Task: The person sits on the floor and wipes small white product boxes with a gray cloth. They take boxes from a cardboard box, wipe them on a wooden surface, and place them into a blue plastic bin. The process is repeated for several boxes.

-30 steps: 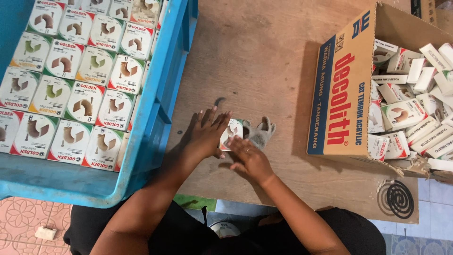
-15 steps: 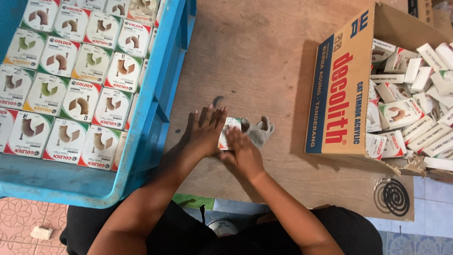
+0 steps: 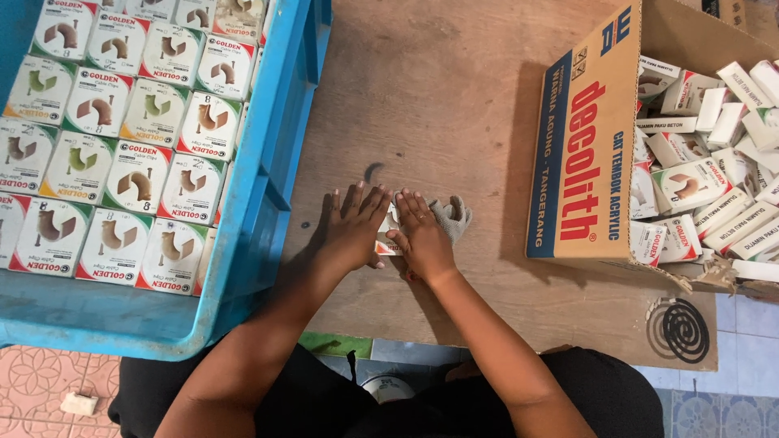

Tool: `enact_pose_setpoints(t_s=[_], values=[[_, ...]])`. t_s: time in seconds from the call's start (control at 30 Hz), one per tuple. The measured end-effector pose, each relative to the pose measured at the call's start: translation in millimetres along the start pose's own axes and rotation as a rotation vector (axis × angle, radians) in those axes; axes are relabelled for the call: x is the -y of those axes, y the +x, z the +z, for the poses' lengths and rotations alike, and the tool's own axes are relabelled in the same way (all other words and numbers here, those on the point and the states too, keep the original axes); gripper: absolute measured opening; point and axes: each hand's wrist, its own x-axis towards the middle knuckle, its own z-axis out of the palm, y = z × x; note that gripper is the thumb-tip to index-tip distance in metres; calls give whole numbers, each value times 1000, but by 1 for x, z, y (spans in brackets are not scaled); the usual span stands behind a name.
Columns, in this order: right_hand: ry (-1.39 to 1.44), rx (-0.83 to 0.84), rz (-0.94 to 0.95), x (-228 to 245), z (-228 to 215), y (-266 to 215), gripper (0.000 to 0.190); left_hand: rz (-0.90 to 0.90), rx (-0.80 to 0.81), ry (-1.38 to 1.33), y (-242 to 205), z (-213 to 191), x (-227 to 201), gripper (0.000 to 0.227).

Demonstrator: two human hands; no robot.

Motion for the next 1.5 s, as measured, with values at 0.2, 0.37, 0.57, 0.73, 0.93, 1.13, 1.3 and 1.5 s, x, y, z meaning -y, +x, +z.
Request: enact_pose_setpoints(t_s=[0.2,0.37,0.57,0.73,0.93,1.13,1.3,1.5], values=[[136,60,119,-46,-4,19,69,-13,-21,-37,-4,-4,-3,113],[69,328,-60,-9,-42,21,108,21,-68,-11,2,3,2,109],[-91,448,-115,-4,-45,23,121,56,-133,102,3,5,1,101],[-65,351,-120,-7,-36,17,112,147,-275,167,15,22,7,103],[-149,-205,-293,-8,-17,12,101,210,-610,417,19,36,4,101],[-143,-294,-348,-18,-4,0,90,307,-763,295,20,41,2,72],[13,-281,-291,-7,-38,-6,47,344,-994,222,26,45,3,26],[396,-179,-36,-2,-50,3,24,427,-1058,248,16,30,-2,16]])
